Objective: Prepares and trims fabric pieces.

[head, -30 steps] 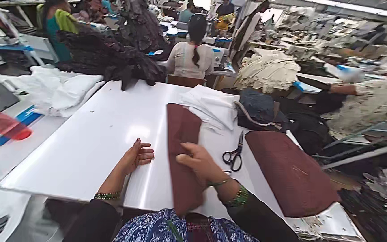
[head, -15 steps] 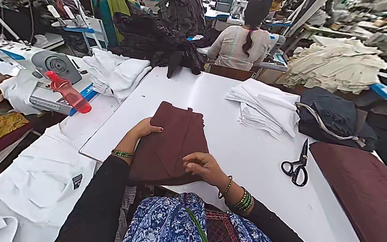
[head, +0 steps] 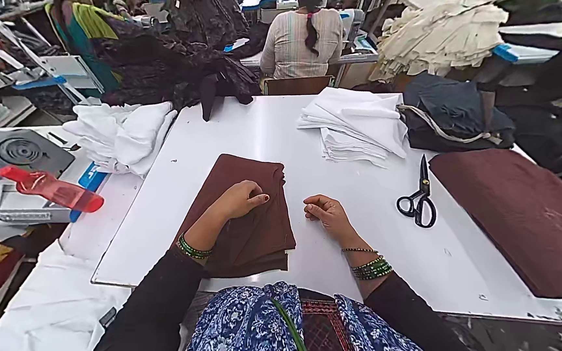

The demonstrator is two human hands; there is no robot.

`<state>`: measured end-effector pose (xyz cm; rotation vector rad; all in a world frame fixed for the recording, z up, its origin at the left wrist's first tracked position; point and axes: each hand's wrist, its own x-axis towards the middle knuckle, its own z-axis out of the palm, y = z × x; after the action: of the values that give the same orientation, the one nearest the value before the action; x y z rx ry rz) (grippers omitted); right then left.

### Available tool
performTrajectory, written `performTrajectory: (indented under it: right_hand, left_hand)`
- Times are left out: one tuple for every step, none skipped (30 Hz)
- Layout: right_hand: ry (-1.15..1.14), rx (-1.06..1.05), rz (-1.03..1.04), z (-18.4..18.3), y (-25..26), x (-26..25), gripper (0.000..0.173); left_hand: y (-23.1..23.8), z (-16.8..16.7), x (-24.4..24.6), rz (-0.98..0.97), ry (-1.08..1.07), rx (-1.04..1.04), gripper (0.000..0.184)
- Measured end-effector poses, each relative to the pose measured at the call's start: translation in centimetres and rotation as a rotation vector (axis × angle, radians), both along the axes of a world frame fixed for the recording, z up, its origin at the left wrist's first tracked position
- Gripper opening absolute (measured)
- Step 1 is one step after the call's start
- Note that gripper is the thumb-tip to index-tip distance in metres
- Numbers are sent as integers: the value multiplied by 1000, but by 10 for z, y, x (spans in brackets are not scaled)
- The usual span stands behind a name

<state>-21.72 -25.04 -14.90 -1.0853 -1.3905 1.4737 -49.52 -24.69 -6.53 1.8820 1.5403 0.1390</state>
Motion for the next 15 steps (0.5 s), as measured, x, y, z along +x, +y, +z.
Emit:
performTrajectory:
  right_hand:
    - [-10, 4, 20, 0, 4, -1, 13]
    - [-14, 1, 39, 0, 7, -1, 13]
    - [-9, -4, 51, 1, 9, 0, 13]
    - [7, -12, 59, 1, 12, 1, 13]
    - [30, -18, 63, 1, 15, 3, 13]
    - [48, -23, 64, 1, 18, 6, 13]
    - [61, -30, 58, 1, 20, 8, 12]
    - [68, -38, 49, 1, 23, 10, 12]
    - [71, -49, 39, 1, 26, 13, 12]
    - [72, -61, 28, 2, 28, 15, 12]
    - [74, -72, 17, 3, 30, 17, 12]
    - [79, -80, 5, 3, 32, 19, 12]
    - [82, -86, -4, 4, 33, 21, 11]
    - [81, -88, -11, 4, 34, 22, 11]
    - [78, -94, -14, 5, 34, 22, 11]
  left_hand:
    - [4, 4, 4, 15, 37, 5, 45]
    - [11, 5, 9, 40, 97, 9, 46]
    - [19, 4, 16, 64, 173, 18, 49]
    - [27, 2, 24, 87, 256, 31, 52]
    - [36, -1, 33, 112, 334, 51, 55]
    - [43, -4, 43, 142, 403, 62, 59]
    - [51, -7, 53, 173, 460, 65, 61]
    - [58, -9, 61, 202, 506, 61, 63]
    - [65, -12, 67, 222, 540, 60, 64]
    - [70, -14, 71, 236, 561, 64, 64]
    - [73, -14, 73, 243, 575, 62, 64]
    - [75, -14, 74, 246, 585, 52, 65]
    - [74, -12, 75, 245, 591, 42, 64]
    - [72, -12, 75, 243, 594, 42, 62]
    - [68, -12, 75, 243, 590, 47, 60]
